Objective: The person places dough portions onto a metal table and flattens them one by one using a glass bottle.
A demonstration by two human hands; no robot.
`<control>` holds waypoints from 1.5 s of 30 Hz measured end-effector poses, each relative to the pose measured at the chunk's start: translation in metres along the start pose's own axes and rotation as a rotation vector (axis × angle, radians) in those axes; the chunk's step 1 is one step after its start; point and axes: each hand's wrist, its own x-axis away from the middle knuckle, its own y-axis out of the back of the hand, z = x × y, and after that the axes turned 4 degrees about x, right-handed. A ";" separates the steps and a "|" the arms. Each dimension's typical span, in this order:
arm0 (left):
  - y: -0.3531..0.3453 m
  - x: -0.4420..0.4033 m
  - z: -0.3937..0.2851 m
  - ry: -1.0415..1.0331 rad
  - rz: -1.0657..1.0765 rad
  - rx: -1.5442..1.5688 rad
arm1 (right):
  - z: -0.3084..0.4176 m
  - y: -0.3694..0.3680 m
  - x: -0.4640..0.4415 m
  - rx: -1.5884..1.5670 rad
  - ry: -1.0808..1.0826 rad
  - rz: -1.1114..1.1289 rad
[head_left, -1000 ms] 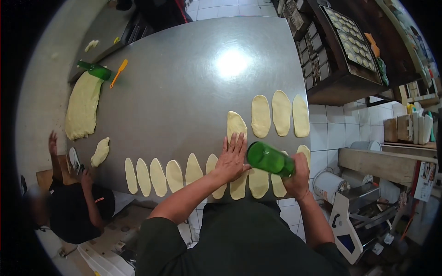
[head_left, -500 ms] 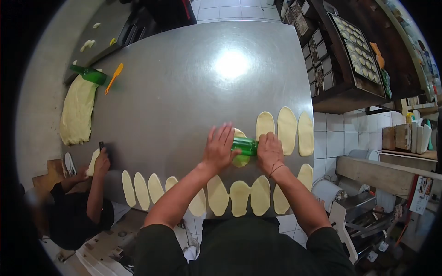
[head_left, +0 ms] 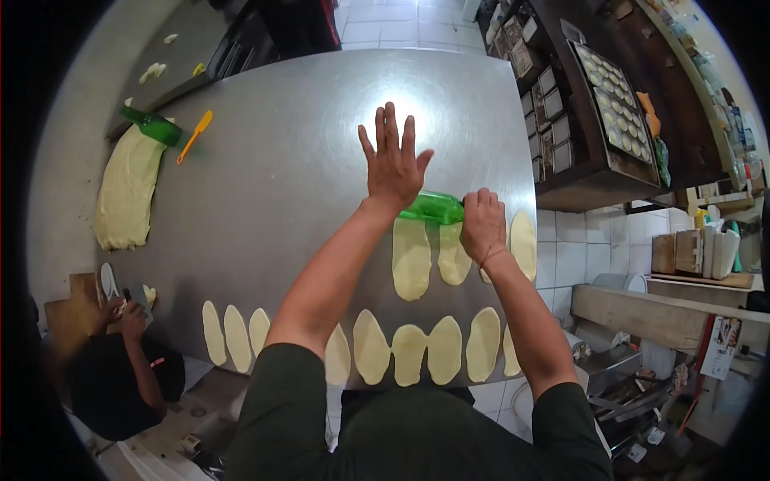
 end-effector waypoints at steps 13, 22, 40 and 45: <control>0.153 0.249 -0.098 -0.002 0.586 0.233 | 0.045 0.026 0.176 -0.175 0.068 0.122; 0.093 0.169 -0.111 -0.197 0.370 0.214 | -0.047 0.042 0.125 -0.175 0.047 0.098; -0.007 0.012 -0.074 -0.118 0.182 -0.132 | -0.073 0.004 0.027 0.000 0.073 -0.169; 0.042 0.163 -0.114 -0.077 0.524 0.226 | -0.044 0.006 0.125 -0.147 0.057 -0.020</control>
